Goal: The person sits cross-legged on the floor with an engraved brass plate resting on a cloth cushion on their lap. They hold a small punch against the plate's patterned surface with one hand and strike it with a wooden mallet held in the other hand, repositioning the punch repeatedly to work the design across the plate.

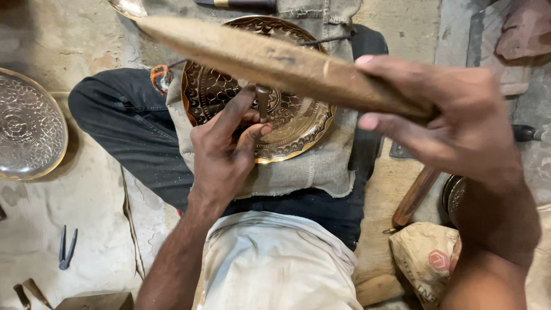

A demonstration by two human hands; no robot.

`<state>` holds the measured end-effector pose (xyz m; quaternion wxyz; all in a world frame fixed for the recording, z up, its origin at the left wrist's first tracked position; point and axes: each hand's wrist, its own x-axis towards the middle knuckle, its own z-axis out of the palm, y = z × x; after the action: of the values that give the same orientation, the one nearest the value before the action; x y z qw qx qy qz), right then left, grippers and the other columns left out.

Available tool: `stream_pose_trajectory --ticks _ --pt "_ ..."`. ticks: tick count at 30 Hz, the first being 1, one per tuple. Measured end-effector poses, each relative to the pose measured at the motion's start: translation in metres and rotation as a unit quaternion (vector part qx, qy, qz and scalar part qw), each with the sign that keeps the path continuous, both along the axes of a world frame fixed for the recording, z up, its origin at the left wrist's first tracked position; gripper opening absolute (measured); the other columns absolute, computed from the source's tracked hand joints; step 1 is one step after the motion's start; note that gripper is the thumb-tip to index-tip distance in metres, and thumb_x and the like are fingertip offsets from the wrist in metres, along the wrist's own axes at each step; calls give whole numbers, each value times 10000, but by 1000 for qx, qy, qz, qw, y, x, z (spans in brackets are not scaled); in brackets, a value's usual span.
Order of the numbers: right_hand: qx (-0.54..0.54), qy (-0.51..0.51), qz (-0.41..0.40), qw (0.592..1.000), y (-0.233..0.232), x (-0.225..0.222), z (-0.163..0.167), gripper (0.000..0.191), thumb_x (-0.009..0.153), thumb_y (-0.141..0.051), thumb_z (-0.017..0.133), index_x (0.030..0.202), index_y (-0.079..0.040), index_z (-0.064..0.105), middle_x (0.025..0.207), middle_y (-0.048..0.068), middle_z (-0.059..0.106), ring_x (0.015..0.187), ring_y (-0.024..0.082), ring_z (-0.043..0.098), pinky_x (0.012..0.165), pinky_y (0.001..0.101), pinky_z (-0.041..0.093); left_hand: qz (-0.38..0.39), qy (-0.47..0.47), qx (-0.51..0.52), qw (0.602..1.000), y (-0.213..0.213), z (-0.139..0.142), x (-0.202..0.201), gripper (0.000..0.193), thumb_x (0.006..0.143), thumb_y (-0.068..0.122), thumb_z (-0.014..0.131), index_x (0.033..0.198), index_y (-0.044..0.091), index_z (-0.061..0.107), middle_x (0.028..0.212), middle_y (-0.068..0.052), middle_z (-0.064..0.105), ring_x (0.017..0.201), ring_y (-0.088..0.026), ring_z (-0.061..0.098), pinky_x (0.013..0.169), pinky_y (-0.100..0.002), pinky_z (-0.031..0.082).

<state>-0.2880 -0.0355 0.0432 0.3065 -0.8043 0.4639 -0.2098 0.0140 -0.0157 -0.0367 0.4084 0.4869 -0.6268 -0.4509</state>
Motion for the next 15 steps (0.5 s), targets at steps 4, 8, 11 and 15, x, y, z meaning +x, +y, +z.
stream_pose_trajectory --ticks 4,8,11,15 --pt "18 16 6 1000 -3 4 2 593 952 -312 775 1462 -84 576 802 55 725 544 88 580 506 255 482 -5 21 -44 999 1 -3 -1 607 964 -164 644 1498 103 530 1241 -160 747 996 -156 756 905 -278 677" --pt "-79 16 25 996 -3 2 19 490 1091 -306 792 1463 -93 555 1049 105 752 800 124 728 706 241 610 0 9 -23 1000 2 -6 0 604 983 -138 636 1510 123 500 1152 -137 755 1020 -163 786 845 -265 688" --pt "-80 17 25 996 0 3 25 490 1026 -277 782 1407 -48 575 1106 156 745 825 145 746 708 264 614 10 10 -18 1000 2 -9 -1 584 1008 -105 635 1515 146 490 1078 -107 773 1006 -157 798 816 -261 684" --pt "-61 14 7 998 5 8 25 520 952 -251 786 1375 -9 604 1109 193 740 801 157 731 671 278 596 11 13 -32 999 1 -8 0 561 1028 -82 633 1516 161 504 1059 -112 766 956 -150 798 814 -279 674"
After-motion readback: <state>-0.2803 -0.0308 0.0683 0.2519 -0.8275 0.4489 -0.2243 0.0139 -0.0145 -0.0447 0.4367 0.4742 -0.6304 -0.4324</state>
